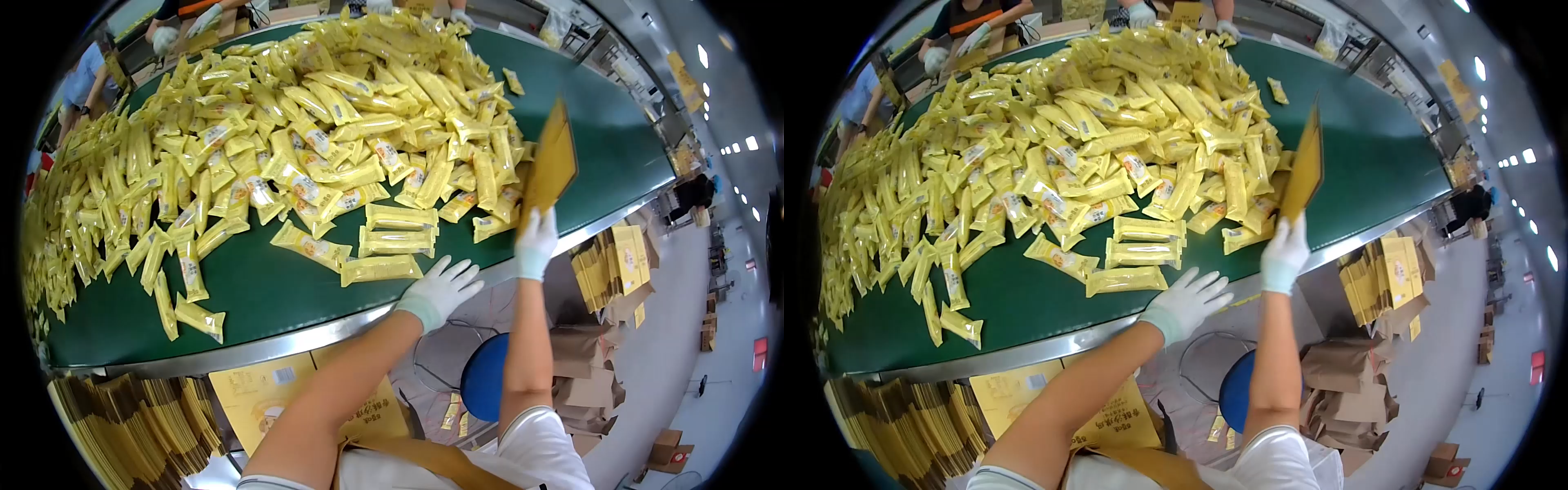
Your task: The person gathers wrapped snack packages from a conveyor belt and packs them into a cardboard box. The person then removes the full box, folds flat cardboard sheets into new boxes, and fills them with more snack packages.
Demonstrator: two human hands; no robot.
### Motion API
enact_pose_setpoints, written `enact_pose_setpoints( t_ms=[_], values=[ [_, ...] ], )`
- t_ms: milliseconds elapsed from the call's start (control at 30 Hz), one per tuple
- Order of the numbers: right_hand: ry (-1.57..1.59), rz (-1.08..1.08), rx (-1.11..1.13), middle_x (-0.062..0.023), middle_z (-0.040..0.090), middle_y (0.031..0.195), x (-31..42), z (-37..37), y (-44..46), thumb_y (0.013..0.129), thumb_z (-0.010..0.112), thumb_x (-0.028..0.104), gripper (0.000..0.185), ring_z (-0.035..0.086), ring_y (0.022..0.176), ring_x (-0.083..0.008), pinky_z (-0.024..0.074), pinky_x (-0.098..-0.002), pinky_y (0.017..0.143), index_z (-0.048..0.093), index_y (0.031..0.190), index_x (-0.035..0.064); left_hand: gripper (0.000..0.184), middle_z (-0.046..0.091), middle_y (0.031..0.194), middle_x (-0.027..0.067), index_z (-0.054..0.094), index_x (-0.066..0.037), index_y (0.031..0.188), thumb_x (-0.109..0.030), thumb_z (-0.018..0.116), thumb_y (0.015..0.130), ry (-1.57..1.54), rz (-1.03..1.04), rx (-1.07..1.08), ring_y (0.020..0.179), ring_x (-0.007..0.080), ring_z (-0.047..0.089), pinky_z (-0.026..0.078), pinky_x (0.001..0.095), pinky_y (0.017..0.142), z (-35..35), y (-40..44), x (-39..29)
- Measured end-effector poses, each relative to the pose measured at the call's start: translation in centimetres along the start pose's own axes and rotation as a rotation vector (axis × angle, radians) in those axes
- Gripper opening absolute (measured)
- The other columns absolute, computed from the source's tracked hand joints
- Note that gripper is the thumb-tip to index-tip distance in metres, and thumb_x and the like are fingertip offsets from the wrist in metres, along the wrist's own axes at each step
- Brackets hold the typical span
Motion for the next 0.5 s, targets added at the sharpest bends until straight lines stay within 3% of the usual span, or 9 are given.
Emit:
enact_pose_setpoints(
  t_ms=[33, 100, 167, 200, 300, 400, 500],
  values=[
    [0.040, 0.023, 0.046, -0.0255, 0.067, 0.124, 5.6, -1.3, -0.9, 0.101, 0.055, 0.012, 0.039, 0.068, 0.112, -0.0328, 0.0507, -0.0345, 0.096, 0.055, 0.136, -0.0057, 0.065, 0.035, 0.160, 0.0110, 0.040, -0.015, 0.153, -0.020, 0.059, 0.092, 0.010, 0.002, -0.021, 0.150, 0.0258, 0.030, 0.021, 0.0484, 0.123, 0.2, 0.1, -0.1],
    [0.081, 0.103, -0.053, -0.0244, 0.067, 0.126, 7.0, -4.2, -2.2, 0.102, 0.054, 0.012, 0.038, 0.067, 0.112, -0.0281, 0.0493, -0.0349, 0.096, 0.054, 0.134, -0.0098, 0.065, 0.037, 0.159, 0.0129, 0.042, -0.012, 0.151, -0.030, 0.063, 0.092, -0.174, -0.040, -0.074, 0.148, 0.0291, 0.032, 0.022, 0.0471, 0.123, -0.6, -1.2, 0.0],
    [0.109, 0.041, -0.236, -0.0216, 0.066, 0.127, 6.8, -8.8, -4.0, 0.103, 0.053, 0.012, 0.037, 0.064, 0.112, -0.0242, 0.0482, -0.0350, 0.097, 0.054, 0.132, -0.0104, 0.069, 0.038, 0.158, 0.0151, 0.041, -0.009, 0.151, -0.036, 0.065, 0.092, -0.370, -0.098, -0.104, 0.148, 0.0313, 0.033, 0.023, 0.0468, 0.123, -2.4, -3.5, -0.3],
    [0.253, 0.085, -0.218, -0.0201, 0.064, 0.128, 7.8, -11.1, -5.4, 0.104, 0.052, 0.014, 0.037, 0.062, 0.114, -0.0233, 0.0468, -0.0347, 0.099, 0.052, 0.134, -0.0095, 0.077, 0.036, 0.158, 0.0191, 0.038, -0.005, 0.152, -0.042, 0.066, 0.090, -0.449, -0.121, -0.135, 0.147, 0.0346, 0.034, 0.024, 0.0474, 0.123, -2.7, -4.6, -0.2],
    [0.480, 0.050, -0.222, -0.0151, 0.057, 0.135, 11.1, -17.5, -9.4, 0.107, 0.051, 0.020, 0.044, 0.055, 0.119, -0.0212, 0.0429, -0.0357, 0.104, 0.045, 0.143, -0.0052, 0.083, 0.034, 0.159, 0.0223, 0.035, -0.002, 0.154, -0.039, 0.070, 0.088, -0.744, -0.344, -0.144, 0.147, 0.0371, 0.034, 0.025, 0.0460, 0.123, -5.0, -10.5, -0.7],
    [0.897, 0.142, -0.107, -0.0134, 0.051, 0.145, 11.8, -19.6, -13.0, 0.103, 0.059, 0.030, 0.059, 0.049, 0.132, -0.0231, 0.0355, -0.0398, 0.113, 0.039, 0.147, -0.0039, 0.094, 0.031, 0.161, 0.0217, 0.023, -0.004, 0.159, -0.037, 0.073, 0.087, -0.970, -0.312, -0.198, 0.149, 0.0386, 0.031, 0.024, 0.0455, 0.123, -2.8, -17.6, -1.6],
    [1.157, 0.326, 0.141, -0.0121, 0.050, 0.147, 10.7, -18.0, -16.9, 0.101, 0.063, 0.028, 0.061, 0.047, 0.136, -0.0246, 0.0346, -0.0404, 0.115, 0.037, 0.149, -0.0022, 0.107, 0.029, 0.161, 0.0240, 0.013, -0.001, 0.160, -0.038, 0.077, 0.083, -1.353, -0.462, -0.630, 0.149, 0.0368, 0.032, 0.024, 0.0426, 0.122, -2.3, -27.0, -1.9]
  ],
)
Point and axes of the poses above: each hand's wrist, its own y-axis towards the middle knuckle, its own z-axis out of the palm, x = y × z, the point moved 7 cm from there along y, towards the middle knuckle
